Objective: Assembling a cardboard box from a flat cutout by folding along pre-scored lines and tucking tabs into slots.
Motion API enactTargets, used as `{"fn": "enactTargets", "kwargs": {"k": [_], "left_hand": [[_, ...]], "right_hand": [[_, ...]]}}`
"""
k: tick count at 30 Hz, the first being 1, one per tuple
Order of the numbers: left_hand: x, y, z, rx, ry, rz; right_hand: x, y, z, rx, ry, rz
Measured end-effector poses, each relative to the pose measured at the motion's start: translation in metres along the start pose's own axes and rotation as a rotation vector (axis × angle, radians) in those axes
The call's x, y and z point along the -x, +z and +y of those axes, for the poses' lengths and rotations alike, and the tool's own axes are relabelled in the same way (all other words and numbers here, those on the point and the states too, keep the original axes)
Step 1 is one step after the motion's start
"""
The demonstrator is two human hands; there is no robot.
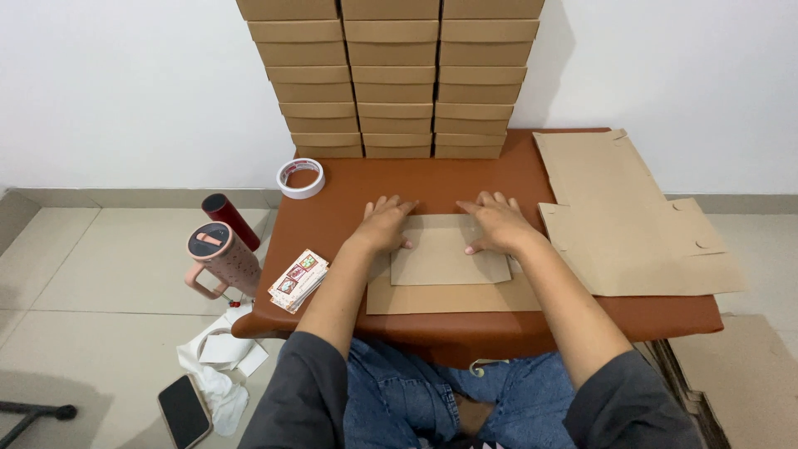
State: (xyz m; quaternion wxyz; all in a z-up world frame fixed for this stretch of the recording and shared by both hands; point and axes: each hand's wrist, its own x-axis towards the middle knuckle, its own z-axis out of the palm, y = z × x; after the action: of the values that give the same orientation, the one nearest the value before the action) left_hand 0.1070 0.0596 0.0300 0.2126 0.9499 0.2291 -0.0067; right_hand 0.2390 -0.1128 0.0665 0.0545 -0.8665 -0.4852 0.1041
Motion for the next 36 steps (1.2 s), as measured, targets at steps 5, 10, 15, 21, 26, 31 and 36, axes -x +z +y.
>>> {"fn": "enactTargets", "kwargs": {"k": [5, 10, 15, 21, 26, 31, 36], "left_hand": [[-0.006, 0.034, -0.038, -0.227, 0.205, 0.18], [0.019, 0.053, -0.049, -0.46, 0.397, 0.417], [0.02, 0.066, -0.055, -0.389, 0.287, 0.537], [0.022, 0.065, -0.061, -0.305, 0.254, 0.596], [0.032, 0.054, -0.056, -0.253, 0.244, 0.494], [0.04, 0.043, -0.048, -0.225, 0.226, 0.374], [0.032, 0.042, -0.049, -0.065, 0.13, 0.329]], "right_hand": [[0.016, 0.019, 0.011, 0.022, -0.11, 0.075], [0.011, 0.091, 0.041, 0.101, -0.263, 0.21], [0.012, 0.099, 0.005, 0.1, -0.311, 0.127], [-0.03, 0.127, -0.064, 0.115, -0.398, 0.134], [-0.003, 0.106, -0.043, 0.016, -0.318, 0.108], [0.035, 0.089, 0.04, 0.08, -0.124, 0.15], [0.068, 0.078, 0.054, -0.003, -0.005, 0.18]]}}
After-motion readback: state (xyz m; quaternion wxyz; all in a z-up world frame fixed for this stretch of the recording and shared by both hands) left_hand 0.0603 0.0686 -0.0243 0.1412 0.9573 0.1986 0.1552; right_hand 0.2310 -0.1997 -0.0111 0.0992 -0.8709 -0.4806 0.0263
